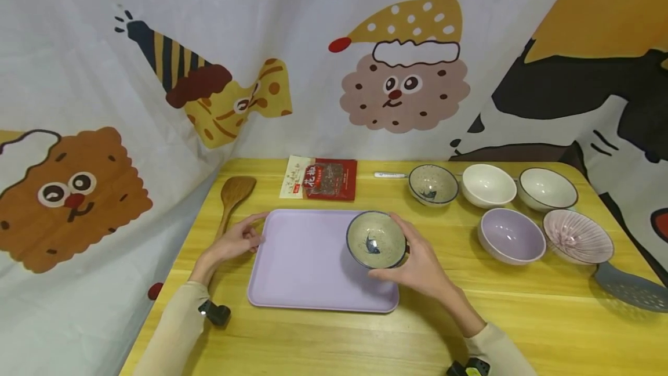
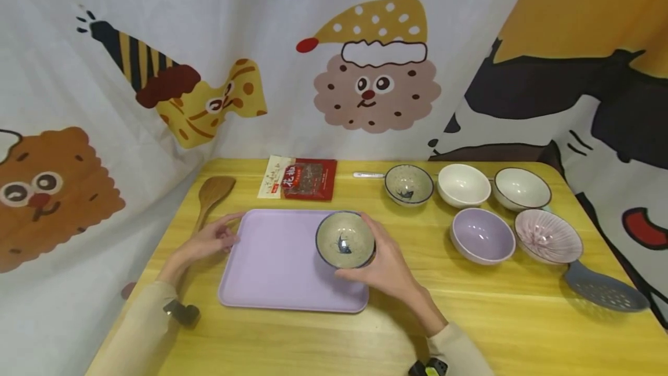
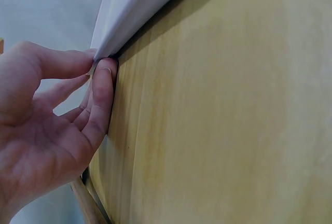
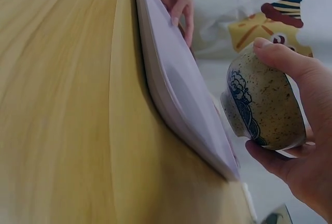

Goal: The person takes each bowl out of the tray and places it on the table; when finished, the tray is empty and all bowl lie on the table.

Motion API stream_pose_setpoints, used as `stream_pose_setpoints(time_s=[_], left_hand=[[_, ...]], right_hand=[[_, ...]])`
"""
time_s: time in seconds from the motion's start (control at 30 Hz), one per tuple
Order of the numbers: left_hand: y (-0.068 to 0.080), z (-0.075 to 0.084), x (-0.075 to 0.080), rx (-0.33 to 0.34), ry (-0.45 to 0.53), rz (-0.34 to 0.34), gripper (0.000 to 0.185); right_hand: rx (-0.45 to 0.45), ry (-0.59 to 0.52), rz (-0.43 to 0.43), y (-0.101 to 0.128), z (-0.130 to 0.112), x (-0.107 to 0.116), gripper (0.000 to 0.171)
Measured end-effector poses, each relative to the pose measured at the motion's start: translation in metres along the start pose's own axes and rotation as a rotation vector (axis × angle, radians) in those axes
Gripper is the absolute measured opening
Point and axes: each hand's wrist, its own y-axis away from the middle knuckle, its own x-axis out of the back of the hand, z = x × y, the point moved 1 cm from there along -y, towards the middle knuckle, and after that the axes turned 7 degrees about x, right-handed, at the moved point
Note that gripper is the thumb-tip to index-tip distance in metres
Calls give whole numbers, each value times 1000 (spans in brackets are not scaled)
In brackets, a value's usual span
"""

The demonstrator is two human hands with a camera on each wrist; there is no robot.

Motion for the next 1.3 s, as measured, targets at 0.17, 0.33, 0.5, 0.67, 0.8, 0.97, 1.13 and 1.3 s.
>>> stream_pose_setpoints(time_s=[0.17, 0.33, 0.5, 0.67, 0.8, 0.97, 1.13, 1.3], left_hand=[[1, -1, 1, -6, 4, -5, 65], [0, -1, 1, -4, -5, 1, 65], [0, 0, 2, 0, -5, 3, 66], [-1, -1, 2, -1, 1, 3, 66], [0, -1, 1, -5, 6, 1, 66], [1, 0, 2, -2, 1, 2, 66], [0, 0, 2, -1, -15, 5, 65], [0, 0, 2, -7, -17, 0, 65]], right_hand=[[-2, 24, 41, 8, 7, 13, 123], [-28, 61, 68, 14, 17, 27, 124], [-87, 68, 98, 20, 26, 40, 122], [-146, 103, 146, 26, 35, 51, 122], [-171, 126, 198, 31, 41, 60, 122], [-188, 124, 239, 36, 48, 68, 122], [-234, 128, 262, 39, 51, 72, 122], [-279, 172, 279, 42, 52, 73, 121]])
